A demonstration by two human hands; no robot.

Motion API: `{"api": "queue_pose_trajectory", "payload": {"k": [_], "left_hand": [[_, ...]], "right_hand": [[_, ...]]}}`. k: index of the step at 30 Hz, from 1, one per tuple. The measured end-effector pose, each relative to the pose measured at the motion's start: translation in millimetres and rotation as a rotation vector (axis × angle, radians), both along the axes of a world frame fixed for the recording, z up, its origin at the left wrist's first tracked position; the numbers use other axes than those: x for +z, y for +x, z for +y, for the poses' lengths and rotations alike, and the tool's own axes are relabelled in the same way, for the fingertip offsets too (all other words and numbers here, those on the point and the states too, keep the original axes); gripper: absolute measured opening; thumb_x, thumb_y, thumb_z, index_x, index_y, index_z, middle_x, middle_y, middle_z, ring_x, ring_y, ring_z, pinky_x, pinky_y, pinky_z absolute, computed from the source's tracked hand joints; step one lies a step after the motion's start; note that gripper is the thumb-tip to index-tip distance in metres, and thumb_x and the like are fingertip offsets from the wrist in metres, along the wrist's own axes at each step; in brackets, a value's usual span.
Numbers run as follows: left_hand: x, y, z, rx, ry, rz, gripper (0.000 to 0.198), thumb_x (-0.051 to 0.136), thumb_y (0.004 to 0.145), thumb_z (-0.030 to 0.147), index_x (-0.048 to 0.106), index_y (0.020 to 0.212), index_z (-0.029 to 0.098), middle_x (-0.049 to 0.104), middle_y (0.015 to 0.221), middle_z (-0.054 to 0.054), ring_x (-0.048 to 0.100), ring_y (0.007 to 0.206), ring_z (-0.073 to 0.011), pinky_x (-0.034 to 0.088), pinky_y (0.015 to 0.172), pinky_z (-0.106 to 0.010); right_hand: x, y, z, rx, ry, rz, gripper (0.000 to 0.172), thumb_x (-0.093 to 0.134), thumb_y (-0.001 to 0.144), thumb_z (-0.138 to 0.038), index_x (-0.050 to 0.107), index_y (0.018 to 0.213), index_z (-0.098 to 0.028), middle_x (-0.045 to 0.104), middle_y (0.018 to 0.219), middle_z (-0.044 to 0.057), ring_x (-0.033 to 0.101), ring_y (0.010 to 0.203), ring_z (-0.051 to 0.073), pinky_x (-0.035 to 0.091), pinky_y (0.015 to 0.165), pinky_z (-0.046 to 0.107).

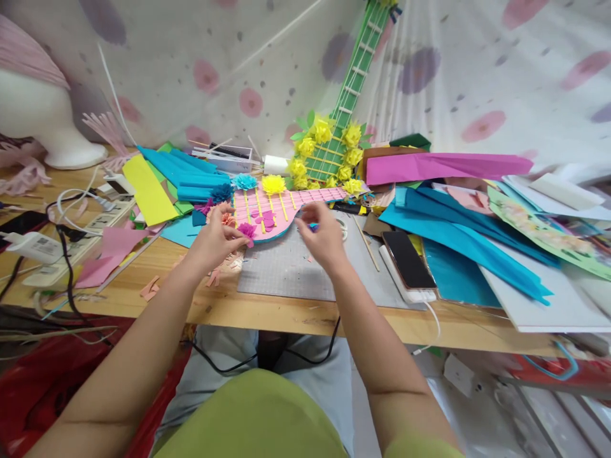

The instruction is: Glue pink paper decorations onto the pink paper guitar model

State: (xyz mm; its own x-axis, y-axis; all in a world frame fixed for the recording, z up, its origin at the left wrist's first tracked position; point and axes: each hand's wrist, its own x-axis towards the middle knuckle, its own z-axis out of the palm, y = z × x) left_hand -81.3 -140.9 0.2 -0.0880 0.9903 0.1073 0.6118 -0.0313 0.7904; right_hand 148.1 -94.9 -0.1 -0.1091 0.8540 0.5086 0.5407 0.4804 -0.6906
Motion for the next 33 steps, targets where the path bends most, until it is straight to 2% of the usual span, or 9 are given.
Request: {"api": "queue_pose_trajectory", "payload": {"k": [4,8,15,18,20,22,25,29,33], "left_hand": [[16.5,7.6,11.2,-0.166,-0.025,0.365,0.068,0.065,0.074,0.016,0.03,0.132,0.021,0.074,0.081,-0.003,0.069,0.085,-0.0226,0.048,0.073,-0.031],[24.5,14.0,18.5,-0.23,-0.054,0.66,0.07,0.061,0.08,0.021,0.024,0.139,0.018,0.073,0.094,-0.01,0.068,0.09,-0.0268,0.047,0.077,-0.035],[24.1,18.2,23.5,-0.321,-0.072,0.818,0.068,0.056,0.082,0.024,0.024,0.142,0.018,0.071,0.097,-0.011,0.067,0.09,-0.0262,0.046,0.078,-0.035],[25.7,6.5,26.6,-0.339,-0.043,0.703,0.065,0.055,0.082,0.025,0.027,0.141,0.024,0.071,0.102,-0.005,0.065,0.093,-0.0223,0.046,0.079,-0.032],[24.5,-4.4,31.0,-0.272,0.041,0.614,0.057,0.052,0.083,0.024,0.035,0.137,0.026,0.068,0.11,-0.003,0.062,0.097,-0.02,0.045,0.082,-0.032],[18.5,-12.5,36.8,-0.213,0.171,0.607,0.046,0.054,0.08,0.025,0.048,0.126,0.022,0.064,0.117,-0.006,0.055,0.108,-0.0233,0.042,0.09,-0.035],[1.2,-13.4,45.1,-0.348,0.268,0.643,0.038,0.062,0.074,0.03,0.06,0.11,0.02,0.059,0.12,-0.009,0.047,0.115,-0.0275,0.036,0.099,-0.04],[-20.1,-5.5,53.1,-0.389,0.261,0.65,0.032,0.061,0.073,0.028,0.062,0.105,0.021,0.057,0.121,-0.01,0.045,0.116,-0.0284,0.034,0.1,-0.043],[-26.2,-10.1,59.6,-0.339,0.267,0.615,0.02,0.055,0.074,0.021,0.065,0.092,0.02,0.061,0.11,-0.009,0.048,0.11,-0.0259,0.036,0.098,-0.041]], "right_hand": [[9.7,-38.5,-3.4,0.374,-0.252,-0.13,0.022,0.059,0.076,-0.024,0.049,0.096,-0.023,0.067,0.084,0.0,0.063,0.078,0.015,0.048,0.076,0.032],[9.8,-53.8,-0.6,0.443,-0.359,-0.228,0.028,0.059,0.074,-0.018,0.046,0.099,-0.023,0.069,0.086,0.0,0.064,0.078,0.015,0.047,0.073,0.029],[5.4,-59.1,4.6,0.369,-0.357,-0.319,0.028,0.057,0.07,-0.009,0.045,0.092,-0.023,0.068,0.078,-0.002,0.064,0.074,0.015,0.044,0.067,0.026],[-6.5,-58.7,8.2,0.281,-0.426,-0.169,0.028,0.06,0.067,-0.011,0.044,0.086,-0.023,0.065,0.071,-0.005,0.063,0.071,0.014,0.044,0.065,0.025],[-17.7,-58.7,11.0,0.193,-0.522,0.027,0.029,0.062,0.066,-0.013,0.041,0.083,-0.023,0.062,0.067,-0.007,0.063,0.067,0.013,0.045,0.061,0.024],[-29.3,-59.8,13.2,0.112,-0.613,0.231,0.03,0.062,0.065,-0.015,0.039,0.082,-0.023,0.06,0.064,-0.008,0.062,0.062,0.013,0.044,0.055,0.022],[-43.5,-64.7,15.4,0.019,-0.687,0.43,0.031,0.062,0.065,-0.017,0.037,0.083,-0.023,0.057,0.062,-0.009,0.059,0.055,0.011,0.039,0.046,0.02],[-54.1,-74.5,17.9,-0.08,-0.681,0.487,0.032,0.06,0.063,-0.017,0.036,0.083,-0.023,0.054,0.061,-0.01,0.055,0.049,0.01,0.037,0.046,0.02],[-59.2,-84.4,18.9,-0.151,-0.674,0.49,0.034,0.061,0.062,-0.02,0.036,0.085,-0.023,0.054,0.064,-0.01,0.056,0.05,0.01,0.04,0.051,0.022]]}}
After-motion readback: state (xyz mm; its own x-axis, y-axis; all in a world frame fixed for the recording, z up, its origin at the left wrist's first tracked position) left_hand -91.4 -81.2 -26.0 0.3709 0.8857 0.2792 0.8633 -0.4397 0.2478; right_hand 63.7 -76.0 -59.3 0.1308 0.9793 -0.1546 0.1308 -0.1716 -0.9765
